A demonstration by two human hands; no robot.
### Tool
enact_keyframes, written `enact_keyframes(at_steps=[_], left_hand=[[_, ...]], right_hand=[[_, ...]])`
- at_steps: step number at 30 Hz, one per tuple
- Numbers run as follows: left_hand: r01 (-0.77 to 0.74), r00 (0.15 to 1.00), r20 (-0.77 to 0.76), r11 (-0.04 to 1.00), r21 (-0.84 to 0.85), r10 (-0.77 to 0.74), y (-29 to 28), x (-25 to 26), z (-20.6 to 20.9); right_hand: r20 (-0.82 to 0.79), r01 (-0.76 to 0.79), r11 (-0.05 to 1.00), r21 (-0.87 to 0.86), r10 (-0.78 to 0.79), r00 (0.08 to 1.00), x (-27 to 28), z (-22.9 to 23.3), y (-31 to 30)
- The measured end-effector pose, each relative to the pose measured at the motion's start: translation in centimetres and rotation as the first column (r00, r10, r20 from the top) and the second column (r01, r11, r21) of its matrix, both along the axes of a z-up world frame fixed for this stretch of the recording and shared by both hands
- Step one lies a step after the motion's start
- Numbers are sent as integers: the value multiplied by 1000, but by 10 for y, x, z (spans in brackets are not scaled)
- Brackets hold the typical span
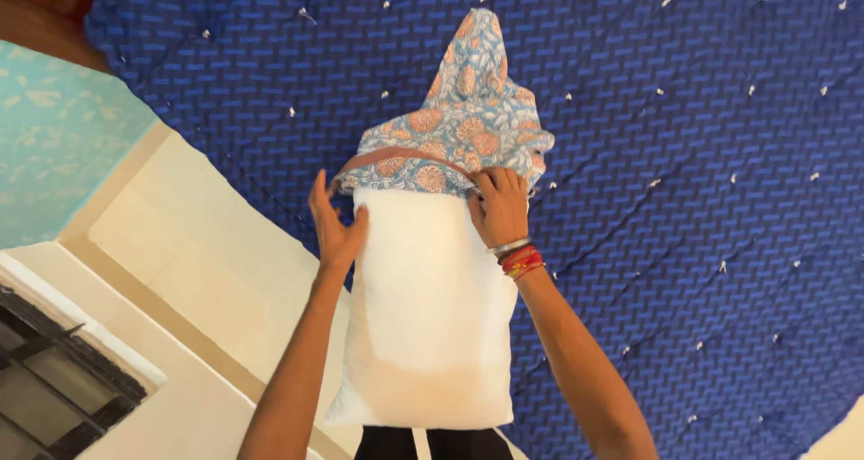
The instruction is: The person picks up a patterned pillowcase and a white pillow from a bed. They insert the pillow into the case, tucking and smoothing the fabric around the corners, then zip the closure to complete the task.
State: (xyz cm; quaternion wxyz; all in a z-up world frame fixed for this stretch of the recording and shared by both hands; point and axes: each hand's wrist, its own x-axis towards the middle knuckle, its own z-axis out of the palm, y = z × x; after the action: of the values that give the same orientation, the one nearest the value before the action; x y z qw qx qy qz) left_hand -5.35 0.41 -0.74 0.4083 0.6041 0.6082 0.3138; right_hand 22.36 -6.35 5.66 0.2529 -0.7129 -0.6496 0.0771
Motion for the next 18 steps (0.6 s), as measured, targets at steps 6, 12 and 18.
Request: enact_keyframes(at_steps=[6,12,18], left_hand=[[448,893,-172,847,284,-415,35,11,24],[624,761,-296,776,93,-577,22,13,47],[664,747,-242,712,229,-619,-2,33,89]], right_hand=[[-120,-74,997,-38,69,990,-4,8,-51],[-212,-60,987,-148,28,977,17,6,-91],[-237,2,982,-187,-47,971,49,0,-91]])
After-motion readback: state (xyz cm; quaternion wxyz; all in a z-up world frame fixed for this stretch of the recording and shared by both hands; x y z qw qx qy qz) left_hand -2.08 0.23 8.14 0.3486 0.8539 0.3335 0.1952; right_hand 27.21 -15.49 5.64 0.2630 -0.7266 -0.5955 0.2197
